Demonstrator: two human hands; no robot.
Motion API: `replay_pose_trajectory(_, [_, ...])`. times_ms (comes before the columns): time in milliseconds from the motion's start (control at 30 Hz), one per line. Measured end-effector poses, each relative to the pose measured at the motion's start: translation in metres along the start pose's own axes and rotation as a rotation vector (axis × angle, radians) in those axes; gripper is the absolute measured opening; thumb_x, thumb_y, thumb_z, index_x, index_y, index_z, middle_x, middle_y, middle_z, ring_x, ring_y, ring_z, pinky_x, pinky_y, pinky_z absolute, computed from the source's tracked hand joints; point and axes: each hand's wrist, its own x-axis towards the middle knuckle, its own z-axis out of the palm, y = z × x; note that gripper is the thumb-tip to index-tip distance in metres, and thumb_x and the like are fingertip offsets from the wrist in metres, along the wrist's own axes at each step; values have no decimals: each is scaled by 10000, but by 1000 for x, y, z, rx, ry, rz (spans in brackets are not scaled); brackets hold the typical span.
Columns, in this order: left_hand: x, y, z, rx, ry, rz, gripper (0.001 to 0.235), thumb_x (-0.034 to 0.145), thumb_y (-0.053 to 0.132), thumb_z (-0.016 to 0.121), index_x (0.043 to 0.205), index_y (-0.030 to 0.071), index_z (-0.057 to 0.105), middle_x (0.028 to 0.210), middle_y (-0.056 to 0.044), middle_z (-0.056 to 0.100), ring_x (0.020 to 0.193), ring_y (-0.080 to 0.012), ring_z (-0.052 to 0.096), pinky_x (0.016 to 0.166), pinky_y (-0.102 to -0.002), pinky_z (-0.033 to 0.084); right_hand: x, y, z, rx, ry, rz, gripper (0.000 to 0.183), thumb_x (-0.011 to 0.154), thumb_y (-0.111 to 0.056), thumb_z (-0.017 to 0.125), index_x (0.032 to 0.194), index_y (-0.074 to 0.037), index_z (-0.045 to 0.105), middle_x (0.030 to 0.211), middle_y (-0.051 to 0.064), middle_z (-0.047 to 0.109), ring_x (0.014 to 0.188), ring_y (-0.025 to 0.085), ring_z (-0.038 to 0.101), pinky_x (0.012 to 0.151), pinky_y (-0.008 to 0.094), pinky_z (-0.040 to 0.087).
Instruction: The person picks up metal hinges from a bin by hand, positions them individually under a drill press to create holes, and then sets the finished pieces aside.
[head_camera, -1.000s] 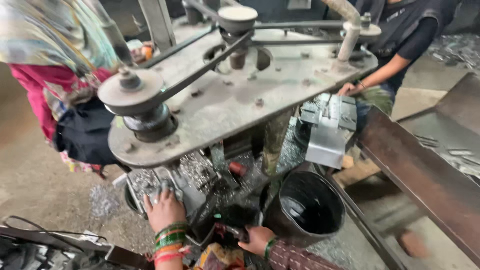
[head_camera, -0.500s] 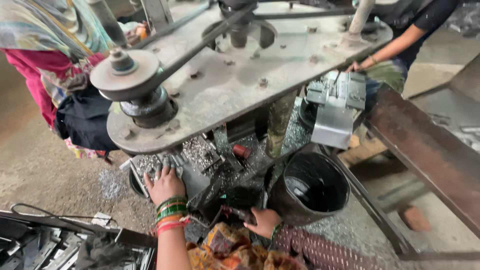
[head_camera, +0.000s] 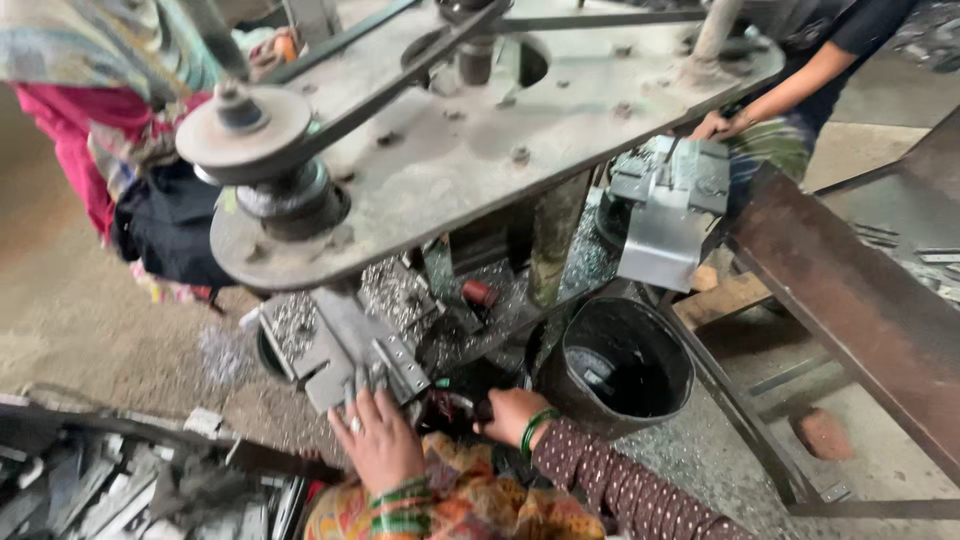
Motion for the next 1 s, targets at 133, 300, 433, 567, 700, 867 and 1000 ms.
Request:
replay_pose_trajectory(133, [11,-11,5,-220,150,147,184,877,113,601,1045,41,623,1209,-159,642,1173,-334,612,1224,-566,305,5,11,11,33,86,-20,528,822,-532,761,1027,-58,654,909,204,727,908,419,699,818,528,545])
replay_pose_trajectory(300, [33,-15,-17,-545,284,42,222,839,69,624,1046,11,572,1205,-195,633,1153,-439,589,1003,-491,488,10,21,15,-23,75,-66,540,837,-580,713,1040,-84,655,939,190,730,918,423,698,808,537,543])
replay_pose_trajectory(433, [56,-11,-38,-389,307,-68,175,939,132,672,1059,43,583,1144,-126,637,887,-349,654,884,-473,528,15,24,15,11,38,6,566,806,-606,694,1101,-124,664,981,187,733,941,432,692,821,533,546])
replay_pose_trajectory(567, [72,-4,-29,-49,509,101,64,979,112,631,1020,63,633,993,-91,630,789,-269,642,958,-505,509,21,30,21,-19,32,45,578,793,-628,712,1081,-128,678,986,193,733,960,426,693,837,525,550])
replay_pose_trajectory(700, [63,-5,3,-43,232,51,72,900,151,609,945,100,631,937,-88,641,847,-264,666,1077,-526,489,21,45,27,-11,145,-111,625,773,-653,740,1012,-78,682,912,215,734,895,436,698,773,533,552])
replay_pose_trajectory(867, [26,-22,25,-929,424,-407,247,924,9,644,1168,-16,614,1099,-155,667,1020,-291,633,914,-391,518,15,35,16,-46,157,-108,617,784,-646,739,990,-67,685,863,221,729,839,439,703,732,530,557])
replay_pose_trajectory(1000, [-9,-26,23,-2025,339,-617,171,1090,-46,550,1216,-31,665,1102,-50,673,1000,-123,589,901,-269,471,-3,20,-5,-88,86,-63,589,853,-608,704,1093,-71,672,939,191,739,897,407,712,779,508,561])
